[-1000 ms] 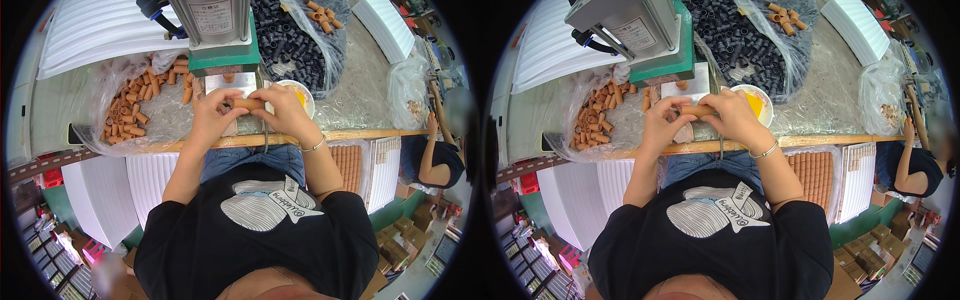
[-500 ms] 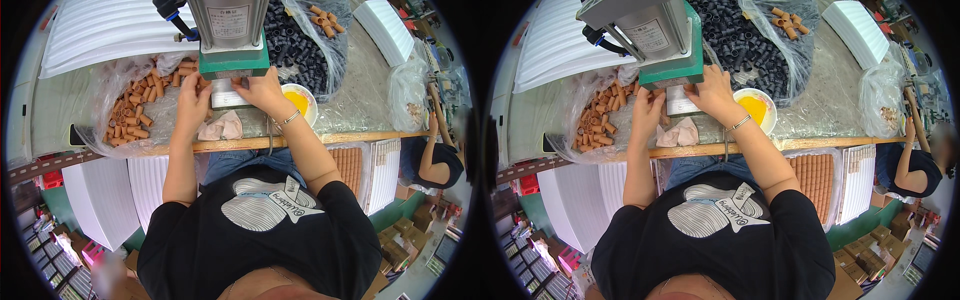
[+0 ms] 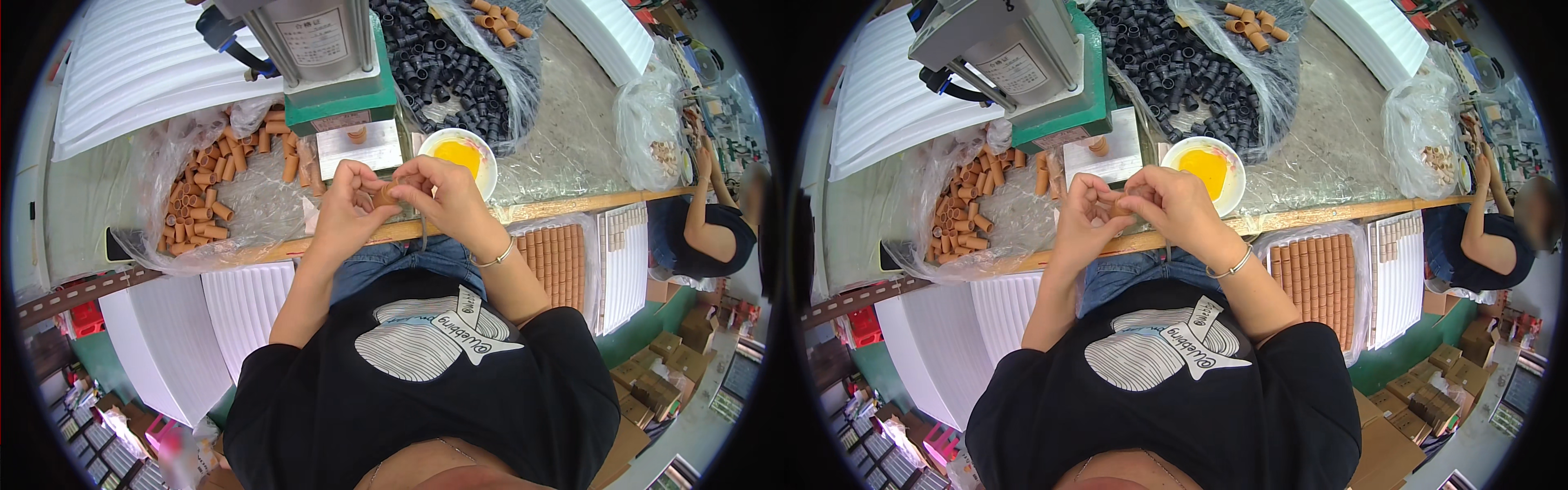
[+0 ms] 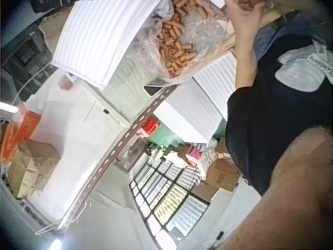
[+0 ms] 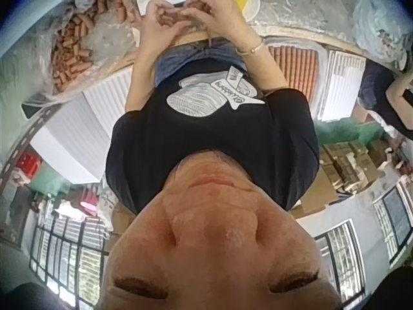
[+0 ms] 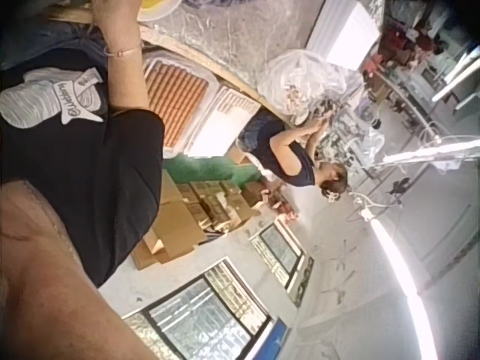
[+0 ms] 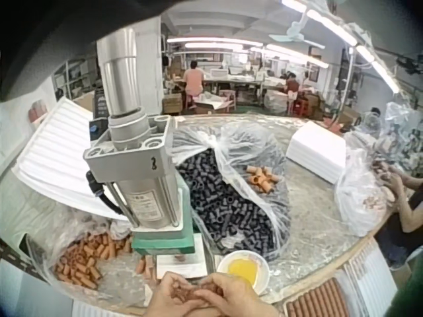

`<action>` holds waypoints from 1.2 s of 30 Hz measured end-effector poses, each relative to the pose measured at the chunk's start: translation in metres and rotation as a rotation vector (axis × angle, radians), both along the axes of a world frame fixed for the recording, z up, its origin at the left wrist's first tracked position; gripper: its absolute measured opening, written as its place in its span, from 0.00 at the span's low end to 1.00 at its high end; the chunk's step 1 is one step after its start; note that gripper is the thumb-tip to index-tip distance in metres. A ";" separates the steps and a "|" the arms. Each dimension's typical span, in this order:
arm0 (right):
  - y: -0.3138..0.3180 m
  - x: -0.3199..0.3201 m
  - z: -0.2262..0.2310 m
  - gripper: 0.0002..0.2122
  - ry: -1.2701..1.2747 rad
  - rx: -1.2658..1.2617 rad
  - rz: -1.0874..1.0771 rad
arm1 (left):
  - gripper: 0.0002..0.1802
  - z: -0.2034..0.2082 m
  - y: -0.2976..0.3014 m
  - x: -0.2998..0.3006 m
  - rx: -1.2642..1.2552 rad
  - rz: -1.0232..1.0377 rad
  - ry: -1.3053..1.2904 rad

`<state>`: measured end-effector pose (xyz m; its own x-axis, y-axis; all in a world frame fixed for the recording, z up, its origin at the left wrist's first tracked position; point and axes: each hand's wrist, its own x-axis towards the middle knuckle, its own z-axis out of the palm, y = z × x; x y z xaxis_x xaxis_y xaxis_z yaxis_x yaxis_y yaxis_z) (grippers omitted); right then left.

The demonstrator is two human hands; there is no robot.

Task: The recorder assembles small cylindrical parts by applying adhesive and using a manual press to join pieces.

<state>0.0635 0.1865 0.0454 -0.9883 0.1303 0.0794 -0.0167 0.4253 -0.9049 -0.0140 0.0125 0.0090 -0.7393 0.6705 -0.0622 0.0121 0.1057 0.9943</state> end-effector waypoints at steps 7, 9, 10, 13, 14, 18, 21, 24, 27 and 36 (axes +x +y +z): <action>0.037 -0.025 -0.015 0.10 0.195 0.383 -0.204 | 0.20 0.005 0.003 0.000 -0.107 0.219 0.491; 0.073 -0.044 -0.028 0.08 0.021 0.662 -0.405 | 0.19 0.000 -0.026 -0.020 -0.148 0.355 0.507; 0.089 -0.051 -0.040 0.07 0.022 0.718 -0.435 | 0.18 -0.005 -0.038 -0.031 -0.146 0.471 0.409; 0.112 -0.071 -0.061 0.08 -0.079 0.846 -0.396 | 0.19 -0.006 -0.070 -0.066 -0.524 0.602 0.474; 0.114 -0.077 -0.065 0.09 -0.078 0.890 -0.406 | 0.19 -0.012 -0.071 -0.073 -0.531 0.613 0.472; 0.119 -0.099 -0.063 0.08 -0.178 0.896 -0.449 | 0.21 -0.025 -0.076 -0.088 -0.663 0.390 0.679; 0.123 -0.107 -0.062 0.06 -0.163 0.874 -0.443 | 0.17 -0.020 -0.076 -0.085 -0.738 0.349 0.571; 0.125 -0.091 -0.052 0.05 -0.102 0.778 -0.446 | 0.18 -0.018 -0.085 -0.077 -0.450 0.398 0.604; 0.111 -0.053 -0.038 0.03 -0.024 0.602 -0.425 | 0.19 -0.009 -0.081 -0.063 -0.271 0.376 0.244; 0.072 0.004 -0.044 0.04 0.275 0.951 -0.213 | 0.27 0.010 -0.005 -0.009 0.306 -0.018 -0.369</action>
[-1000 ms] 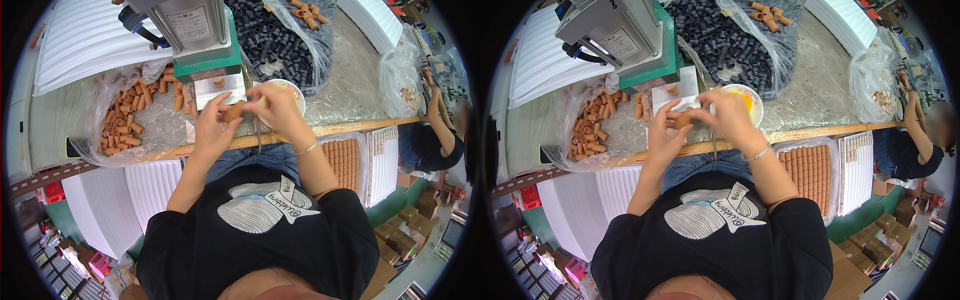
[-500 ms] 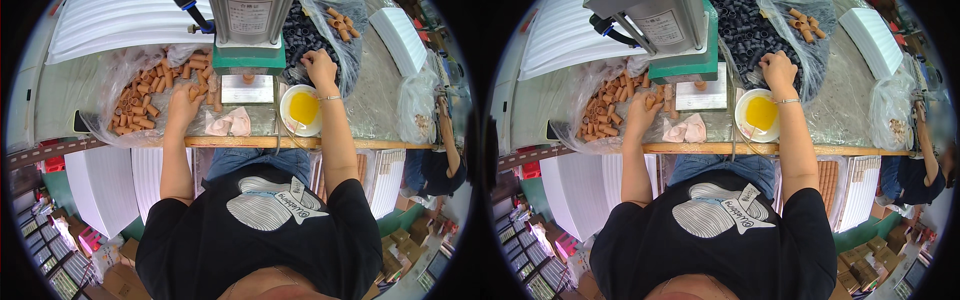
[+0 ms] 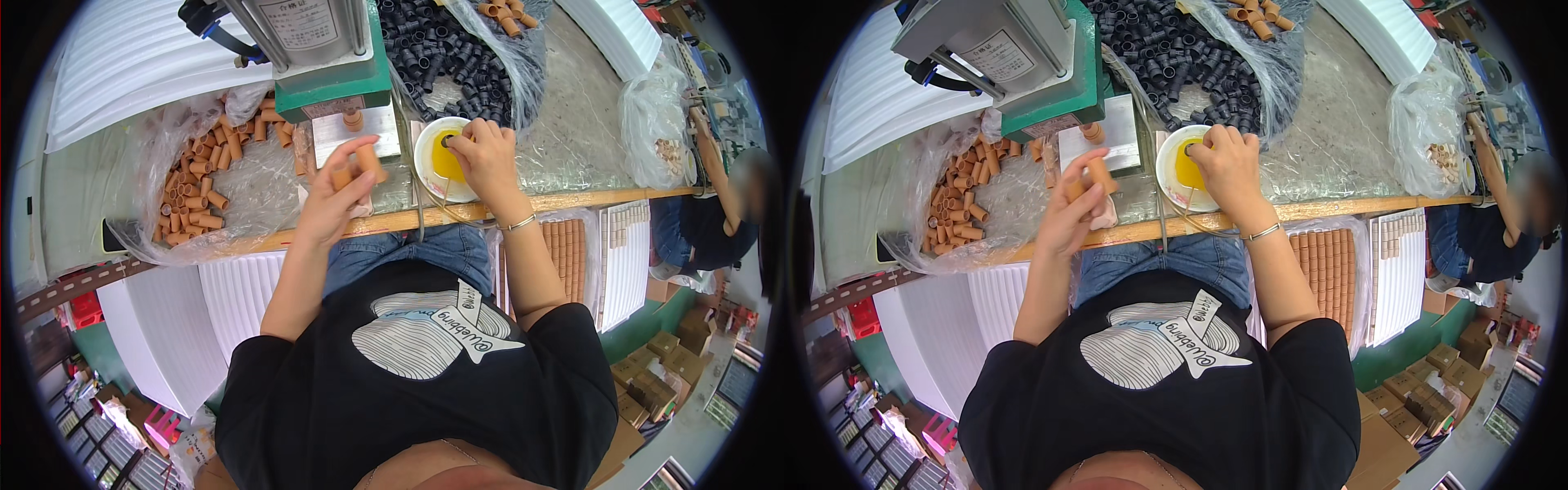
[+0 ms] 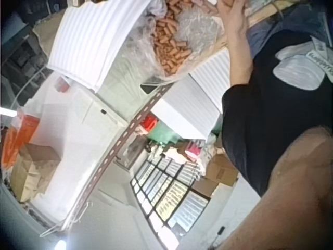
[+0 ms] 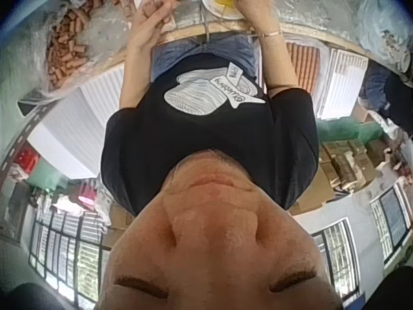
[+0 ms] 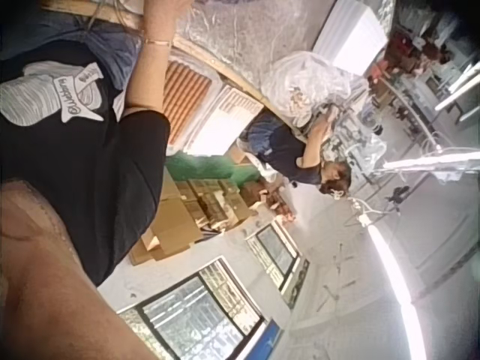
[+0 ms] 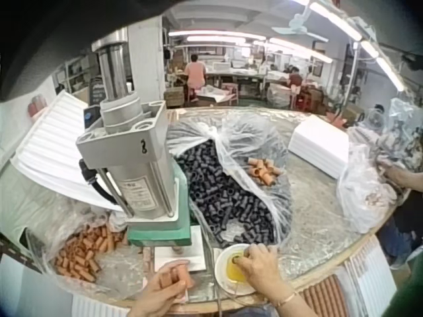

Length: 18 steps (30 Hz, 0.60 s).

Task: The recorder assembles small cylindrical parts by applying adhesive and using a manual press to join pieces.

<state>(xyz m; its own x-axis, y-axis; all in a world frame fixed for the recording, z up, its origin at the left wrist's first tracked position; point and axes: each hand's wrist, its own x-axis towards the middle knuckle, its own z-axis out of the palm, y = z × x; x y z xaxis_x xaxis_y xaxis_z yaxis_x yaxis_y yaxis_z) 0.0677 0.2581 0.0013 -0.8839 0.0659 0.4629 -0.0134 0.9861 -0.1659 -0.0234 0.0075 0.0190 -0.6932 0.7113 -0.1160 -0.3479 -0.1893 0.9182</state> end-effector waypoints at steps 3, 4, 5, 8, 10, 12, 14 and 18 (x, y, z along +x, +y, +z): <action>-0.002 0.001 0.000 0.04 -0.029 0.040 -0.005 | 0.17 -0.009 0.025 0.012 0.188 0.017 -0.473; -0.003 0.003 0.003 0.04 0.022 -0.091 -0.006 | 0.17 -0.012 0.030 0.015 0.186 0.021 -0.471; -0.004 0.004 0.008 0.04 0.075 -0.219 -0.008 | 0.16 -0.014 0.035 0.017 0.193 0.047 -0.622; -0.020 0.004 0.024 0.05 0.208 -0.845 0.118 | 0.15 -0.019 0.043 0.015 0.224 0.030 -0.781; -0.035 0.000 0.036 0.07 0.249 -0.866 0.159 | 0.14 -0.015 0.045 0.017 0.224 0.071 -0.763; -0.044 -0.005 0.041 0.06 0.252 -0.605 0.191 | 0.13 -0.008 0.051 0.020 0.190 0.112 -0.724; -0.047 -0.009 0.041 0.06 0.237 -0.445 0.175 | 0.13 -0.006 0.054 0.023 0.159 0.152 -0.684; -0.044 -0.015 0.046 0.06 0.231 -0.255 0.173 | 0.13 -0.009 0.050 0.023 0.132 0.239 -0.586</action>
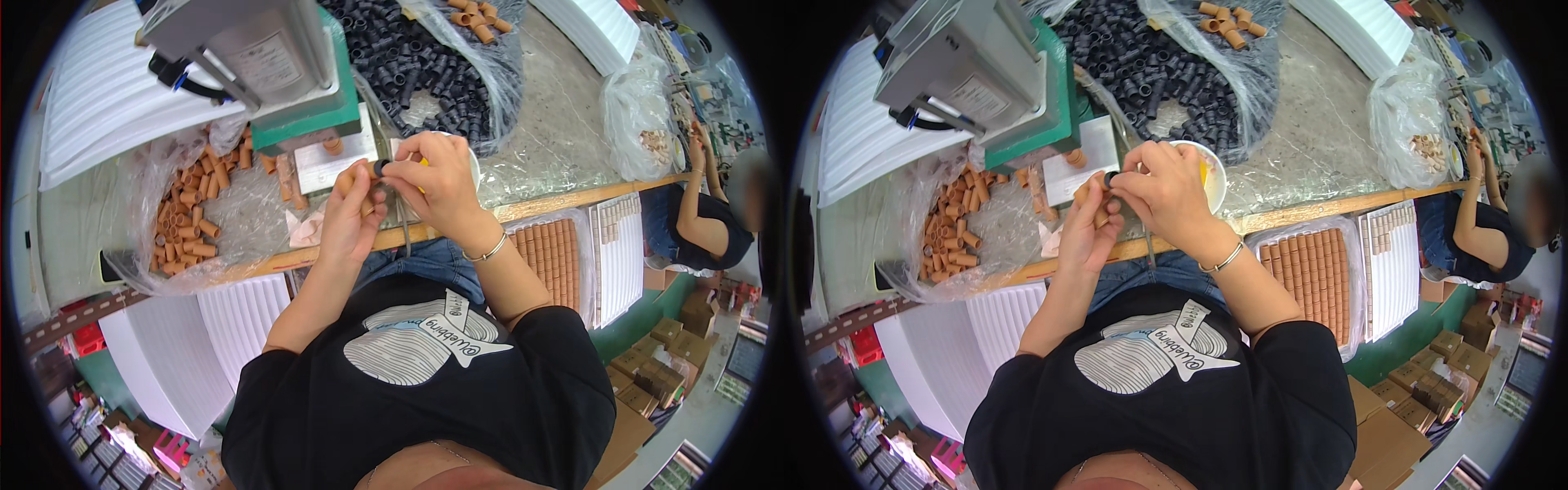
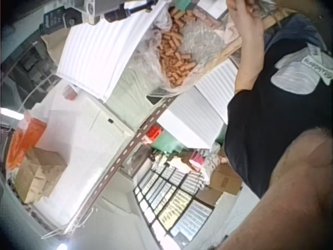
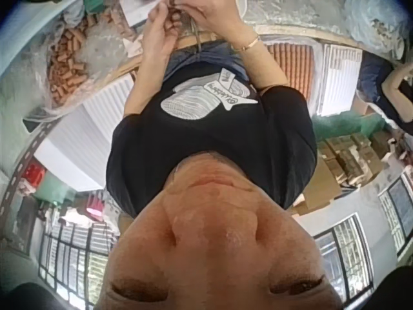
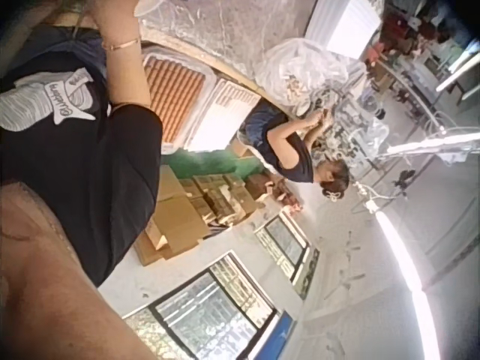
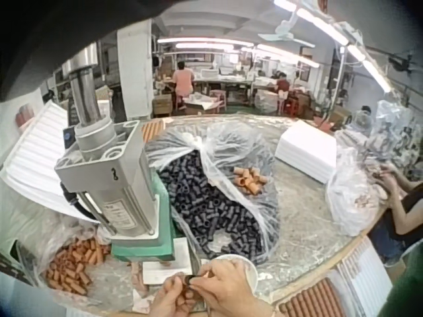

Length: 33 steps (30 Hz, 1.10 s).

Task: The recorder assembles small cylindrical parts by applying adhesive and using a manual press to join pieces.

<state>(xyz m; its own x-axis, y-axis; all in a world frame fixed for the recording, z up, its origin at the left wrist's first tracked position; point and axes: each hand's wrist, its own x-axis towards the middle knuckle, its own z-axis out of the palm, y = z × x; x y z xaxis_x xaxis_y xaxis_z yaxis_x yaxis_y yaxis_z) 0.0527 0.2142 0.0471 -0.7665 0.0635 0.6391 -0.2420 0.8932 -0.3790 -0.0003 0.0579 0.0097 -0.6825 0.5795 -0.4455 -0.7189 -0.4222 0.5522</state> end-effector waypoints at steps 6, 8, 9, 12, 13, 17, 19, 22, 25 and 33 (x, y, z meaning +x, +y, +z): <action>0.118 -0.061 -0.012 0.08 0.088 -0.309 -0.421 | 0.13 0.003 -0.018 -0.007 0.043 0.105 0.062; 0.174 -0.090 -0.033 0.15 -0.119 -0.119 -0.793 | 0.14 0.002 -0.022 -0.008 0.030 0.107 0.093; 0.192 -0.103 -0.042 0.17 -0.175 -0.054 -0.887 | 0.14 -0.001 -0.023 -0.009 -0.006 0.114 0.165; 0.215 -0.121 -0.052 0.16 -0.358 0.066 -0.916 | 0.16 0.000 -0.023 -0.010 -0.046 0.157 0.239; 0.222 -0.121 -0.055 0.16 -0.340 0.076 -0.921 | 0.16 -0.001 -0.022 -0.011 -0.079 0.168 0.335; 0.178 -0.085 -0.031 0.13 -0.220 -0.090 -0.687 | 0.17 -0.007 -0.022 -0.017 -0.212 0.256 0.517; 0.116 -0.049 -0.012 0.11 -0.255 -0.351 -0.305 | 0.18 -0.008 -0.022 -0.021 -0.305 0.286 0.619; 0.037 -0.020 -0.006 0.13 -0.306 -0.297 0.152 | 0.19 -0.014 -0.023 -0.025 -0.421 0.293 0.755; -0.001 -0.008 0.005 0.14 -0.332 -0.175 0.119 | 0.18 -0.007 -0.027 -0.023 -0.462 0.266 0.789; -0.013 -0.014 -0.015 0.19 -0.219 -0.244 0.210 | 0.19 -0.012 -0.035 -0.021 -0.384 0.275 0.764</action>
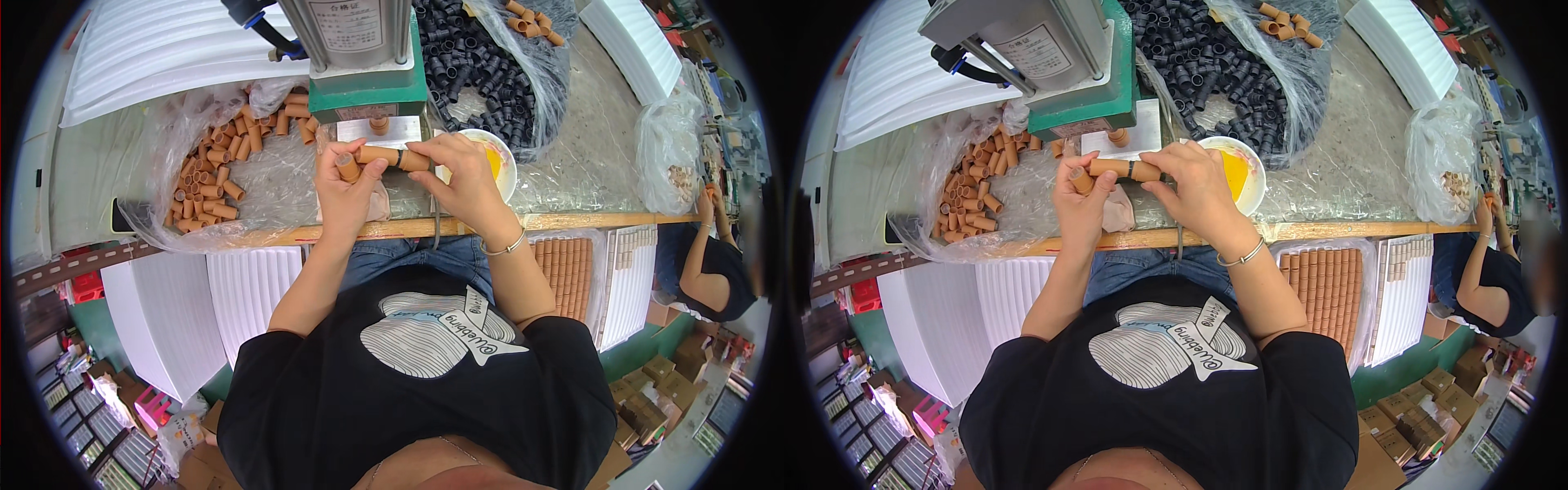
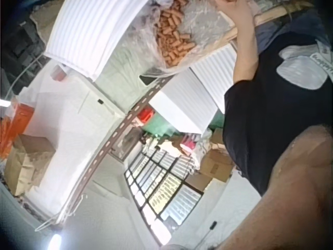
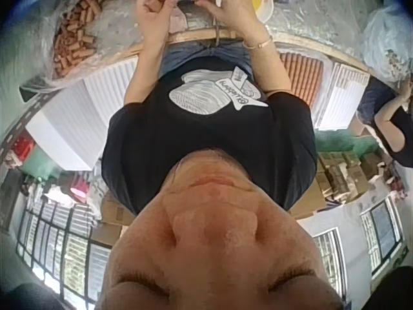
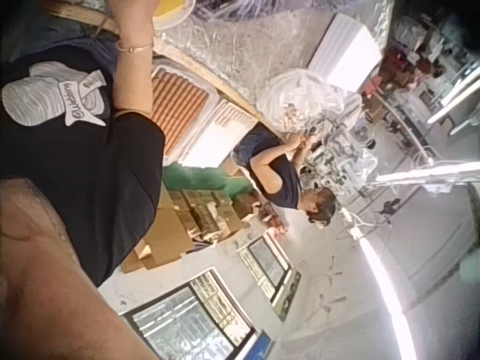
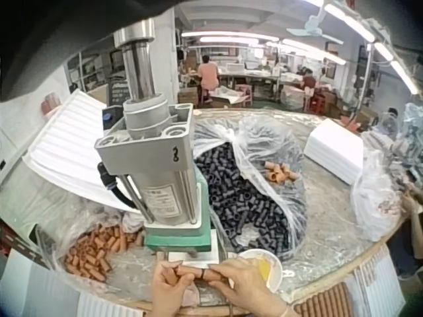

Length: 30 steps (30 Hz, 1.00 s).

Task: The recorder assembles small cylindrical parts by applying adhesive and using a manual press to join pieces.

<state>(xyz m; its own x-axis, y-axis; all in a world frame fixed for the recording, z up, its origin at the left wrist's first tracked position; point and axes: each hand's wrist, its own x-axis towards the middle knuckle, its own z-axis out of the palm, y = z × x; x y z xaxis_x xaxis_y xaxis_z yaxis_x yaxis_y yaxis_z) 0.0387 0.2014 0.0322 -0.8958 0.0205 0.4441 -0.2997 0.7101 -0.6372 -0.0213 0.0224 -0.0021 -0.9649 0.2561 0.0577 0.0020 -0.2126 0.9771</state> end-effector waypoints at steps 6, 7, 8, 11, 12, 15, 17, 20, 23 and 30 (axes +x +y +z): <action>0.001 -0.001 -0.001 0.16 -0.179 0.026 0.053 | 0.19 0.000 0.000 -0.009 -0.295 -0.061 0.290; 0.002 -0.001 -0.004 0.15 -0.224 -0.008 0.008 | 0.21 0.001 -0.003 -0.013 -0.449 -0.026 0.486; 0.001 0.000 -0.004 0.15 -0.271 -0.042 -0.035 | 0.21 0.004 -0.004 -0.017 -0.447 -0.024 0.485; -0.004 -0.020 0.001 0.14 -0.204 -0.072 -0.145 | 0.22 0.012 0.000 -0.041 -0.506 0.072 0.246; -0.003 -0.031 -0.005 0.12 -0.212 -0.047 -0.161 | 0.21 0.013 0.001 -0.051 -0.612 -0.059 0.329; -0.018 -0.056 -0.013 0.13 -0.108 0.151 -0.234 | 0.20 -0.021 -0.002 -0.082 -0.467 -0.173 0.376; -0.022 -0.067 -0.023 0.13 -0.126 0.164 -0.217 | 0.20 -0.008 -0.015 -0.075 -0.188 -0.117 0.137; -0.025 -0.069 -0.021 0.18 -0.262 0.245 -0.197 | 0.20 -0.008 -0.048 -0.065 -0.217 -0.099 0.092; -0.020 -0.046 -0.013 0.25 -0.224 0.276 -0.301 | 0.21 0.010 -0.063 -0.039 -0.062 -0.184 -0.128; -0.017 0.013 0.018 0.15 -0.335 -0.274 0.155 | 0.28 0.015 -0.039 -0.003 -0.189 -0.605 0.035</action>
<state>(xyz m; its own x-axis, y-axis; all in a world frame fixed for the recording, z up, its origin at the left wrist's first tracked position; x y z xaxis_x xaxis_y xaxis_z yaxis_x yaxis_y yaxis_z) 0.0517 0.1847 0.0501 -0.9908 -0.0490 0.1264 -0.1346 0.4645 -0.8753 -0.0248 -0.0164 0.0133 -0.6448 0.7643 -0.0125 -0.0315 -0.0102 0.9995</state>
